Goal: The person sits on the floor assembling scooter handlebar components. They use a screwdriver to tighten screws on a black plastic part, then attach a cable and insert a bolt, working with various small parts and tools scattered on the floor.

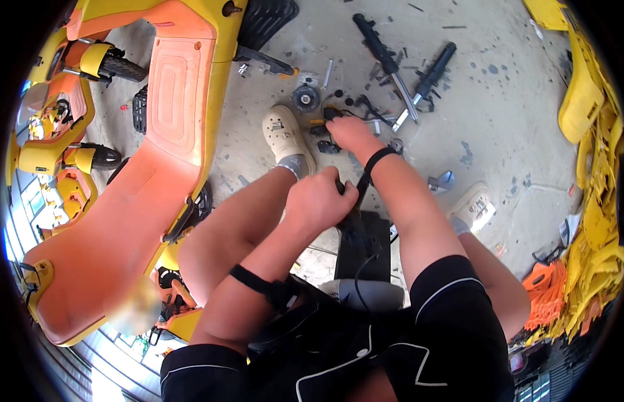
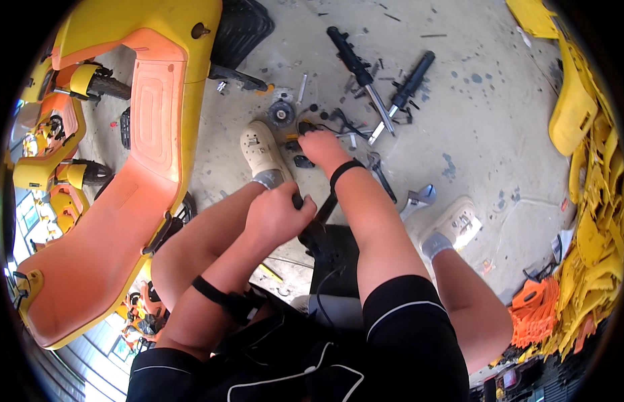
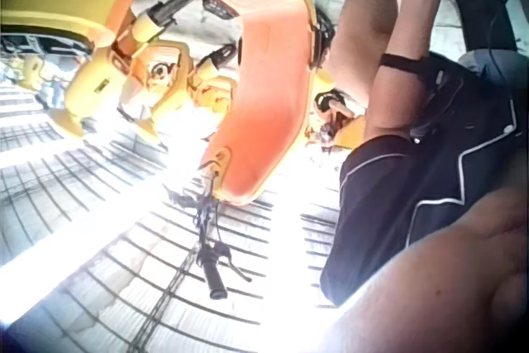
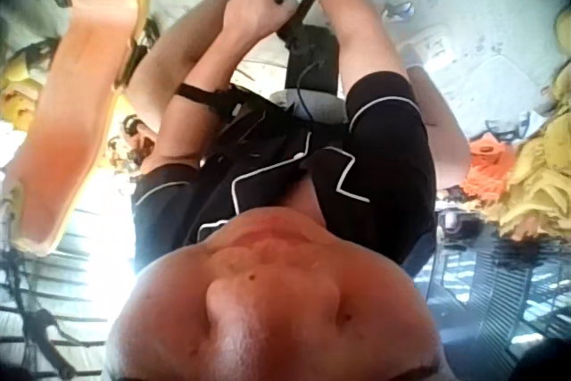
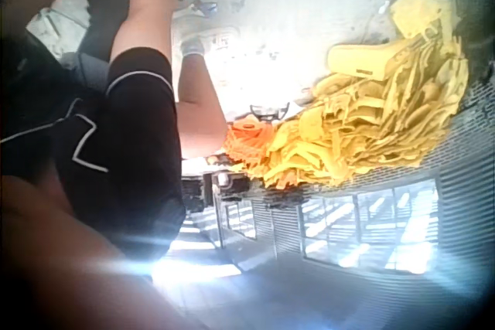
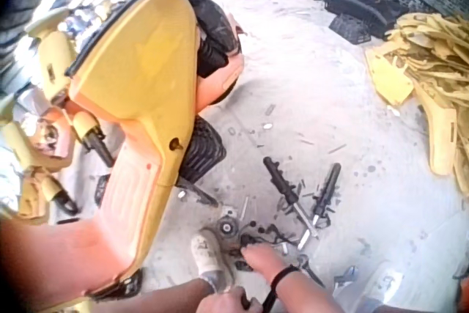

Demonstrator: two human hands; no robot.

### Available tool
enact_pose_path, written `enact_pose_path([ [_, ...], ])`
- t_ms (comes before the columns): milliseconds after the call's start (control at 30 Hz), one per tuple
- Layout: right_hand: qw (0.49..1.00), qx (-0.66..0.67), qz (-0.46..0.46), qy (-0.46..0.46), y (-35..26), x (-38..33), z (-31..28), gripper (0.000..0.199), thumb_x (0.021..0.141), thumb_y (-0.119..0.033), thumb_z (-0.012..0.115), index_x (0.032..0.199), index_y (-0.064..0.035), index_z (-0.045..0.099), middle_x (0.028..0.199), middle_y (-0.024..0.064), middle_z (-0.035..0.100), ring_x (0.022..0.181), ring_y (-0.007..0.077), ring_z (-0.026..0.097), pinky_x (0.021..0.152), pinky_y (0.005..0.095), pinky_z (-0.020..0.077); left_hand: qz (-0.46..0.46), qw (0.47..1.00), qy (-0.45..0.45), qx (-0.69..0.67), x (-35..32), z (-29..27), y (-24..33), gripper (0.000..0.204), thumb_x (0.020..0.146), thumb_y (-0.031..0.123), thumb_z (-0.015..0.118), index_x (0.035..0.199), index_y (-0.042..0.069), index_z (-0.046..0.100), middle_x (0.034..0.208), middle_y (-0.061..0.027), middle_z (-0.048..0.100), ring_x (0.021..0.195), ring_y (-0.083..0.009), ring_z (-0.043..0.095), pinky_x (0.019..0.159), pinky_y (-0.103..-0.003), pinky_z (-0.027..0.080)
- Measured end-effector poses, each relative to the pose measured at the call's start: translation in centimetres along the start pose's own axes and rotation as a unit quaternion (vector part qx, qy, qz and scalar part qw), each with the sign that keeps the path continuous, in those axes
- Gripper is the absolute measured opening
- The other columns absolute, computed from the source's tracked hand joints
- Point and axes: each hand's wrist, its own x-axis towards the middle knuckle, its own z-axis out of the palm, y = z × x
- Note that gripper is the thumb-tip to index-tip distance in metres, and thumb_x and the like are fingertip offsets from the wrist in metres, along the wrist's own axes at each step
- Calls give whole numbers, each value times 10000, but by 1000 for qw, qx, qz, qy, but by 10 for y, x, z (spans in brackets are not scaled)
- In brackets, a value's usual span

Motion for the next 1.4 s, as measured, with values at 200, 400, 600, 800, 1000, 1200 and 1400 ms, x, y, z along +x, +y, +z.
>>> enact_pose_path([
  [200,996,-56,-35,52,13,33,48,182,861,-125,554,980,-66,678,790,88,723,744,301,714,658,433,558,22,998,-51,11,13,-10,-22,296,807,303,674,750,22,600,629,-191,631,652,-391,648,638,-469,533],
  [400,991,-59,-72,92,2,37,61,140,825,-137,575,839,-59,691,769,104,721,698,281,713,636,421,547,123,991,-44,25,17,-12,-30,300,808,283,684,715,29,556,608,-167,612,599,-391,619,580,-471,504],
  [600,990,-82,-80,87,1,35,75,119,800,-140,588,874,-80,661,741,52,699,668,237,706,605,382,520,100,993,-54,14,20,-16,-22,299,812,287,677,708,33,559,612,-169,617,598,-394,619,584,-473,505],
  [800,966,-50,-74,242,3,-7,-7,195,810,-190,639,967,-82,594,933,115,665,779,276,695,634,431,535,111,992,-47,27,21,-13,-18,318,827,323,654,726,28,590,638,-178,644,632,-395,642,626,-480,527],
  [1000,922,79,122,358,19,-71,-156,327,768,-185,721,1015,-50,555,986,168,639,788,378,660,684,468,544,101,992,-63,35,18,-19,-5,356,836,357,625,781,6,639,715,-199,681,718,-398,673,710,-476,551],
  [1200,781,458,53,421,-8,-247,-270,245,788,-76,655,1025,-40,604,1123,100,672,1000,179,617,872,310,479,89,994,-38,40,25,-13,11,442,831,396,569,972,6,720,955,-257,700,960,-400,675,874,-468,543],
  [1400,564,677,-47,470,-68,-364,-260,197,860,-38,582,1056,-49,606,902,110,599,830,200,548,896,411,433,30,999,-2,-35,22,-2,18,470,823,409,564,984,-6,713,941,-239,704,934,-389,680,847,-438,526],
])
